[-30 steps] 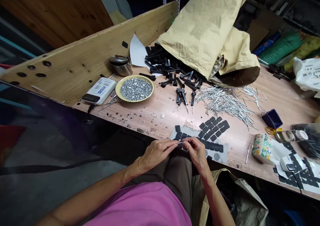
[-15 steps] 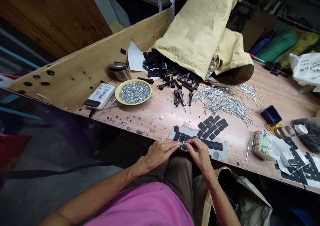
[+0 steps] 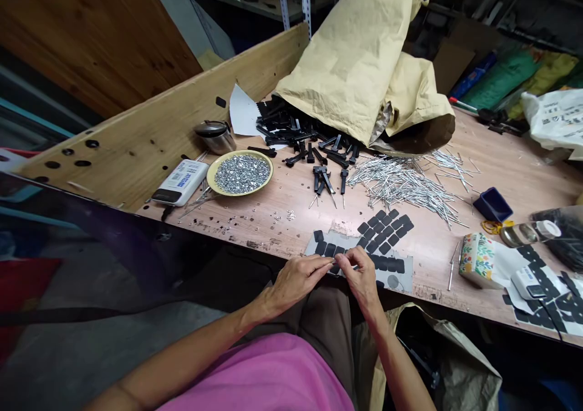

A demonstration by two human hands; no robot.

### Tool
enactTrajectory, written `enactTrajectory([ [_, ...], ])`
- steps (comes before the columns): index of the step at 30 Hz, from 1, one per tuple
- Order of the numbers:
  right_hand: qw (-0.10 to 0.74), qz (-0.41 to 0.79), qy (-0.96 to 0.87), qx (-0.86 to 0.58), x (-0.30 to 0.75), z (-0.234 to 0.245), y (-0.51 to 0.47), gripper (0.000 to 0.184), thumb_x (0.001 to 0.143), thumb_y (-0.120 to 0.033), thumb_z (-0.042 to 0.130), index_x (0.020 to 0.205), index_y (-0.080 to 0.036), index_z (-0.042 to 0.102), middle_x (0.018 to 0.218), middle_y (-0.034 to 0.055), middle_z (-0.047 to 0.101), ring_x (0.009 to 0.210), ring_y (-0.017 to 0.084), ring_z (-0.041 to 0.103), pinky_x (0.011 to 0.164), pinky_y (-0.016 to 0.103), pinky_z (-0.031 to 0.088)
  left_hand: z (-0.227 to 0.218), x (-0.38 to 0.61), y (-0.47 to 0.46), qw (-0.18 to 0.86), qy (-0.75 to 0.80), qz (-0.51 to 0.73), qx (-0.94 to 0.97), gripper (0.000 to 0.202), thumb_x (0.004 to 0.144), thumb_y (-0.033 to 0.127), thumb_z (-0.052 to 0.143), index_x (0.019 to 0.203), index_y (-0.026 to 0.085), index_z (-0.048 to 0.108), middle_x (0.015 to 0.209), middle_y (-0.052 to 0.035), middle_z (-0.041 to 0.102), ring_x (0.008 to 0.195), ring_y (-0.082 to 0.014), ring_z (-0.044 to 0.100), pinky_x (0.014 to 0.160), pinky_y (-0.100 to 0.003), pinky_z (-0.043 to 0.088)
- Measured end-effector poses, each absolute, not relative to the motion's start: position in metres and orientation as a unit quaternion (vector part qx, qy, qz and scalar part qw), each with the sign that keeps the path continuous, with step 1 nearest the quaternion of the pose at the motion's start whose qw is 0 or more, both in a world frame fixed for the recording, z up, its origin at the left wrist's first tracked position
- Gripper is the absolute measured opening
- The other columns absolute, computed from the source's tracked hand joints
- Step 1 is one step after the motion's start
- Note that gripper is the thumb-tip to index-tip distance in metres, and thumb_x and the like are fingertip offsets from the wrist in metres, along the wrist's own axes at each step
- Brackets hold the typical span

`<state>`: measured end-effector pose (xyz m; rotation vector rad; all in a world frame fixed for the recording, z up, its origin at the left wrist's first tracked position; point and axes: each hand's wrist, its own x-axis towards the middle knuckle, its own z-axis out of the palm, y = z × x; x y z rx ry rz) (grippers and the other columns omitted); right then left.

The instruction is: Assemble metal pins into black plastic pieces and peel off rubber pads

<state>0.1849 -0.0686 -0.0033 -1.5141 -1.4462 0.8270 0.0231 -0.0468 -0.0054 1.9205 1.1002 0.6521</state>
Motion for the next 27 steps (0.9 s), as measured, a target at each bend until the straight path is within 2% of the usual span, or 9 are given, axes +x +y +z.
enactTrajectory([
  [4,0.48,0.332,-0.484,-0.652,0.186,-0.005,-0.067,0.039,0.076,-0.059,0.055,0.071,-0.02,0.056,0.071,-0.0007,0.053,0.063,0.014,0.052,0.059,0.027,0.043,-0.001,0.034,-0.04,0.593,0.44,0.331,0.588,0.025,0.083,0.035,0.053,0.084,0.019,0.073,0.085,-0.0047,0.068,0.078,-0.0154,0.061,0.067,-0.023,0.047],
  [8,0.499,0.414,-0.414,-0.639,0.179,-0.008,-0.072,0.036,0.075,-0.056,0.058,0.076,-0.019,0.062,0.071,0.0001,0.059,0.069,0.016,0.055,0.067,0.028,0.045,0.002,0.051,-0.031,0.781,0.374,0.369,0.338,0.036,0.063,0.049,0.072,0.077,0.016,0.072,0.085,-0.0052,0.065,0.082,-0.0158,0.058,0.07,-0.024,0.047],
  [10,0.517,0.461,-0.393,-0.605,0.173,-0.011,-0.075,0.036,0.072,-0.054,0.063,0.083,-0.02,0.065,0.078,0.0013,0.063,0.078,0.017,0.057,0.073,0.029,0.046,0.001,0.062,-0.03,0.81,0.356,0.389,0.255,0.039,0.051,0.047,0.08,0.072,0.015,0.072,0.078,-0.0045,0.066,0.08,-0.0147,0.058,0.075,-0.024,0.045],
  [12,0.538,0.489,-0.362,-0.584,0.167,-0.013,-0.077,0.037,0.069,-0.054,0.066,0.081,-0.02,0.065,0.077,0.001,0.064,0.077,0.017,0.058,0.072,0.028,0.046,-0.003,0.072,-0.032,0.807,0.369,0.402,0.225,0.04,0.047,0.045,0.082,0.071,0.015,0.073,0.079,-0.005,0.067,0.08,-0.0146,0.058,0.077,-0.024,0.044],
  [17,0.506,0.571,-0.284,-0.58,0.177,-0.015,-0.081,0.039,0.066,-0.055,0.068,0.08,-0.02,0.062,0.061,-0.0034,0.056,0.05,0.011,0.05,0.048,0.024,0.04,-0.011,0.089,-0.038,0.741,0.419,0.44,0.286,0.034,0.058,0.044,0.077,0.075,0.015,0.074,0.1,-0.0091,0.066,0.093,-0.0197,0.058,0.078,-0.026,0.046],
  [19,0.495,0.511,-0.324,-0.623,0.195,-0.015,-0.081,0.036,0.068,-0.054,0.066,0.078,-0.02,0.062,0.063,-0.0029,0.056,0.05,0.011,0.049,0.046,0.023,0.038,-0.014,0.094,-0.037,0.737,0.411,0.428,0.323,0.032,0.062,0.043,0.074,0.079,0.016,0.074,0.105,-0.0101,0.064,0.096,-0.0204,0.058,0.079,-0.027,0.046],
  [22,0.438,0.267,-0.466,-0.721,0.239,-0.018,-0.075,0.029,0.079,-0.048,0.056,0.077,-0.02,0.063,0.072,0.0017,0.058,0.064,0.016,0.053,0.054,0.026,0.04,-0.024,0.093,-0.034,0.742,0.416,0.365,0.378,0.041,0.067,0.042,0.069,0.101,0.018,0.071,0.108,-0.0097,0.063,0.084,-0.0167,0.061,0.07,-0.027,0.049],
  [24,0.348,0.086,-0.54,-0.761,0.276,-0.021,-0.066,0.027,0.086,-0.04,0.047,0.079,-0.02,0.064,0.079,0.0052,0.059,0.074,0.018,0.053,0.059,0.027,0.04,-0.035,0.085,-0.031,0.694,0.451,0.358,0.433,0.048,0.072,0.043,0.063,0.113,0.02,0.064,0.102,-0.0081,0.062,0.067,-0.0127,0.06,0.06,-0.026,0.05],
  [27,0.176,-0.069,-0.595,-0.781,0.326,-0.027,-0.044,0.026,0.09,-0.027,0.041,0.078,-0.021,0.063,0.081,0.0072,0.058,0.078,0.02,0.05,0.053,0.026,0.034,-0.058,0.063,-0.027,0.517,0.51,0.413,0.55,0.041,0.078,0.041,0.053,0.11,0.018,0.065,0.085,-0.0044,0.062,0.059,-0.0113,0.054,0.058,-0.026,0.048],
])
